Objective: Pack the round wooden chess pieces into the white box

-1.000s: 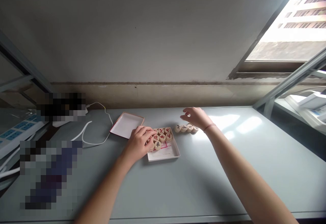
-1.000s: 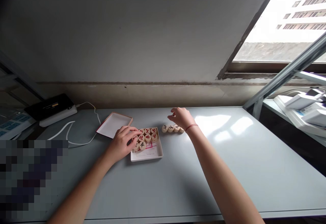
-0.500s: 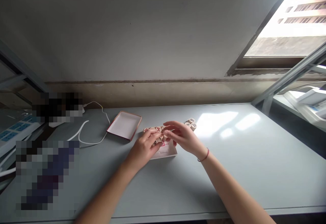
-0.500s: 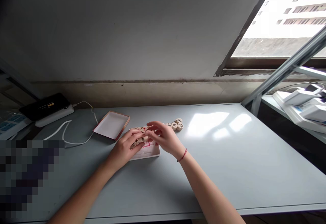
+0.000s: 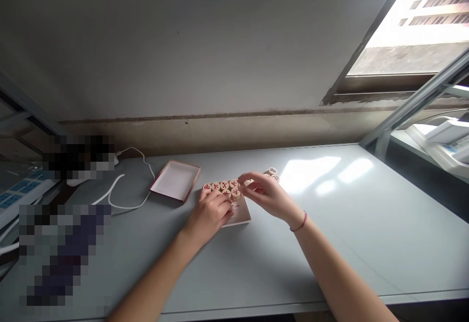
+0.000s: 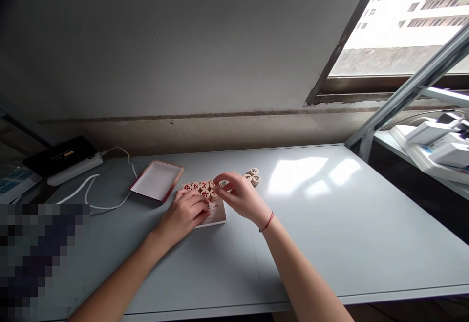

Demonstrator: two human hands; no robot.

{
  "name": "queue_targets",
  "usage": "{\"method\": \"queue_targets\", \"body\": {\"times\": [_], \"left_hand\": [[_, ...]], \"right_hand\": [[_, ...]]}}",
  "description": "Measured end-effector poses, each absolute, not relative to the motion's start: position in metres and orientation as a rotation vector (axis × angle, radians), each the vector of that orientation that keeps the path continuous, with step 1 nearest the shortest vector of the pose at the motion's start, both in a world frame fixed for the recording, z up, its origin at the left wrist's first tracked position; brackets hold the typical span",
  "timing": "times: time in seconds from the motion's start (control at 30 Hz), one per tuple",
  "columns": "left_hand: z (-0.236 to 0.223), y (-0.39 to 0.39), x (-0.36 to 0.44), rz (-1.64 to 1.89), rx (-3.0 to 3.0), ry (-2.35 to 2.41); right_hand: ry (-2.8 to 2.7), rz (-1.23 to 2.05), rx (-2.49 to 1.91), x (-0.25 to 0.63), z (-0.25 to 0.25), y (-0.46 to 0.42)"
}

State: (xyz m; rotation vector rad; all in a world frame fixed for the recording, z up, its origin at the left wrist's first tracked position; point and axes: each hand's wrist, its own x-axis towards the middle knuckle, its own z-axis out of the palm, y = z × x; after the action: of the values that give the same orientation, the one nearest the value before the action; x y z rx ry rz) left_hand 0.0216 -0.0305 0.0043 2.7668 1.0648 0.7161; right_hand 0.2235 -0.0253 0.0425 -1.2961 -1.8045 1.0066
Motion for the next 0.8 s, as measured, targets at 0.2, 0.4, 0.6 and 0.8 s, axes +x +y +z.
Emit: {"method": "queue_targets", "body": {"times": [0.2,0.4,0.6,0.8], "left_hand": [[0.007,-0.025,0.010,0.730,2.744,1.112],[0.008,-0.020,-0.004,0.632,2.658,1.173],[0.007,-0.019,-0.005,0.634,2.618,1.142],[-0.001,-0.018,-0.008,0.576,2.539,1.162]], "right_hand": [[-2.099,0.840,-1.216,0.216,0.041,-0.032],[-2.333,0.642,-1.190,0.199,0.027,-0.033],[-2.419,0.475,-1.135,0.197,0.018,-0.031],[-2.464,0.407,-1.151,0.194,0.016,-0.032]]}}
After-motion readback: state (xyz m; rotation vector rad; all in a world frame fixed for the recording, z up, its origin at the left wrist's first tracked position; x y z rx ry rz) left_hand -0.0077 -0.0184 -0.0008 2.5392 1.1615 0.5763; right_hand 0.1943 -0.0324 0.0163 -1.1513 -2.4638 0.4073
